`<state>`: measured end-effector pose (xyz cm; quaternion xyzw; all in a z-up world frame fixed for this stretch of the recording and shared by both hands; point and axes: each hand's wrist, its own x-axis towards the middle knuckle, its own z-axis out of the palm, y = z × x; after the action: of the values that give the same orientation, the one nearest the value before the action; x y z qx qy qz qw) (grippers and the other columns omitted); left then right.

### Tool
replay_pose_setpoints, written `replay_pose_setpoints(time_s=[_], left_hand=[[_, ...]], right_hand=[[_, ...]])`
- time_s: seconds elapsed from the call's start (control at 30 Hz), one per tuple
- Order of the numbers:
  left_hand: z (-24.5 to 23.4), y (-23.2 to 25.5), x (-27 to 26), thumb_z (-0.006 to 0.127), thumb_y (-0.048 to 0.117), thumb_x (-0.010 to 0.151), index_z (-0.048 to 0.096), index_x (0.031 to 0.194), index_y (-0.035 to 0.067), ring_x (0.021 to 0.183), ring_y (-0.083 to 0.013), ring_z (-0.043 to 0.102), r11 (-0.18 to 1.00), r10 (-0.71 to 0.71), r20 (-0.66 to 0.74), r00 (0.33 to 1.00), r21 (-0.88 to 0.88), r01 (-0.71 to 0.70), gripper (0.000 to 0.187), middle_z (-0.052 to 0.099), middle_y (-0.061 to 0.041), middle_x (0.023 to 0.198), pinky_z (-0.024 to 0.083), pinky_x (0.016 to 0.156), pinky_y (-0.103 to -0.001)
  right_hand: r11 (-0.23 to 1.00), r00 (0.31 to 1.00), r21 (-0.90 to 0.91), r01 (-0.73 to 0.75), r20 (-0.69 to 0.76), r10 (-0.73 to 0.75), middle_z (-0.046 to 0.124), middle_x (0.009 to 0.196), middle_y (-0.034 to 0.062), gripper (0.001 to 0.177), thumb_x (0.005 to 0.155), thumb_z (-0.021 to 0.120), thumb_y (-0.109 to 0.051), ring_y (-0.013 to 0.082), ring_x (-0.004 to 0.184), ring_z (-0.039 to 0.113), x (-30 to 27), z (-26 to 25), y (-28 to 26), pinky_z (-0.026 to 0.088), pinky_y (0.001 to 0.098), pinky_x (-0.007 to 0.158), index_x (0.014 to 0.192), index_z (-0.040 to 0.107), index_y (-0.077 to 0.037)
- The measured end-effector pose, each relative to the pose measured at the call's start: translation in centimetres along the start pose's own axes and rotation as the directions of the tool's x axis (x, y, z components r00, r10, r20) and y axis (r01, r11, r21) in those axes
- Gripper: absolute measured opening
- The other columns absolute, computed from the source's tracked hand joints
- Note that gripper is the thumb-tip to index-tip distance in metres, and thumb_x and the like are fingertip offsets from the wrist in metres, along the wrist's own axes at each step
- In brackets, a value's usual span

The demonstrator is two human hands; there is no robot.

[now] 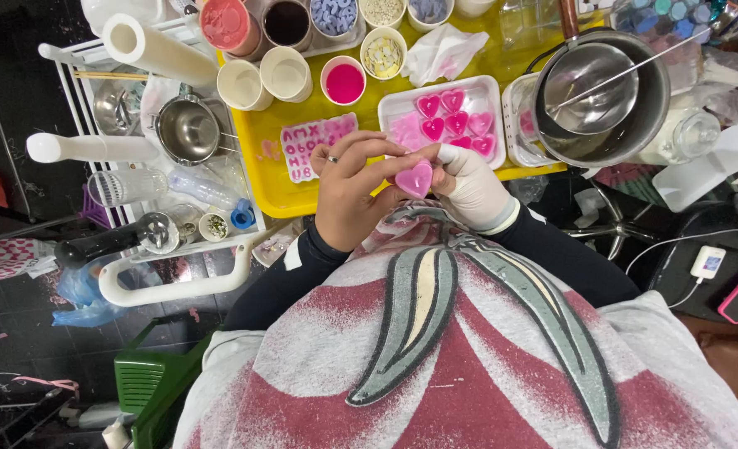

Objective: Cleaning heart-shaped wax melts with paper towel and pouring pink liquid into molds.

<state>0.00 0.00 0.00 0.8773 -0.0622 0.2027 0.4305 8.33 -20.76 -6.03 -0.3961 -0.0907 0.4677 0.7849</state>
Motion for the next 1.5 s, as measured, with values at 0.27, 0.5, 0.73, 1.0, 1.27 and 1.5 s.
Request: replay_pose_setpoints(time_s=[0.27,0.5,0.73,1.0,1.27,1.5], left_hand=[[-1.2,0.1,1.4,0.095,0.02,0.068,0.071,0.124,0.017,0.12,-0.0291,0.059,0.999,-0.013,0.081,0.997,0.048,0.01,0.06,0.064,-0.002,0.121,0.045,0.101,-0.046],[1.6,-2.1,0.8,0.092,0.022,0.077,0.068,0.123,0.016,0.117,-0.0273,0.057,0.999,-0.033,0.071,0.997,0.021,0.031,0.052,0.06,-0.005,0.117,0.042,0.103,-0.04],[5.6,-3.7,4.3,0.088,0.029,0.081,0.071,0.122,0.018,0.103,-0.0197,0.057,0.993,-0.013,0.147,0.989,0.12,-0.005,0.046,0.061,-0.001,0.106,0.032,0.09,-0.041],[14.8,-7.5,8.1,0.085,0.028,0.072,0.069,0.115,0.019,0.105,-0.0269,0.058,0.974,-0.109,0.246,0.963,0.222,0.053,0.047,0.063,-0.003,0.103,0.032,0.088,-0.048],[20.4,-9.9,9.0,0.087,0.028,0.068,0.071,0.109,0.019,0.11,-0.0292,0.056,0.929,-0.24,0.302,0.923,0.346,0.129,0.045,0.066,-0.002,0.106,0.034,0.09,-0.053],[21.0,-10.3,9.3,0.093,0.029,0.062,0.076,0.107,0.021,0.113,-0.0316,0.053,0.911,-0.298,0.28,0.912,0.369,0.185,0.048,0.059,-0.007,0.113,0.036,0.093,-0.051]], right_hand=[[0.999,1.0,0.033,-0.001,-0.022,0.002,0.065,0.123,0.0049,0.048,0.102,0.07,-0.035,0.0125,0.113,0.062,0.9,-0.1,0.8,0.051,0.0298,0.099,0.133,0.057,-0.002],[0.999,0.999,0.033,-0.003,-0.041,0.004,0.06,0.129,0.007,0.046,0.112,0.055,-0.03,0.0143,0.119,0.058,0.6,-1.6,1.0,0.048,0.0319,0.104,0.147,0.049,0.0],[0.971,0.984,-0.215,-0.103,-0.162,0.068,0.058,0.14,0.0176,0.048,0.109,0.045,-0.025,0.0255,0.135,0.057,-4.0,-3.9,-1.5,0.043,0.0391,0.118,0.148,0.041,0.002],[0.947,0.965,-0.268,-0.179,-0.236,0.116,0.06,0.142,0.0217,0.058,0.107,0.049,-0.034,0.0282,0.137,0.055,-9.2,-5.9,-3.5,0.038,0.04,0.118,0.15,0.04,0.004],[0.927,0.985,-0.346,-0.147,-0.135,0.106,0.06,0.143,0.0211,0.067,0.104,0.053,-0.043,0.0281,0.138,0.055,-9.3,-5.5,-5.0,0.038,0.04,0.119,0.152,0.039,0.003],[0.911,0.987,-0.38,-0.158,-0.085,0.136,0.06,0.143,0.0203,0.076,0.102,0.053,-0.052,0.0277,0.139,0.055,-9.3,-5.7,-5.4,0.038,0.0394,0.118,0.153,0.039,0.002]])
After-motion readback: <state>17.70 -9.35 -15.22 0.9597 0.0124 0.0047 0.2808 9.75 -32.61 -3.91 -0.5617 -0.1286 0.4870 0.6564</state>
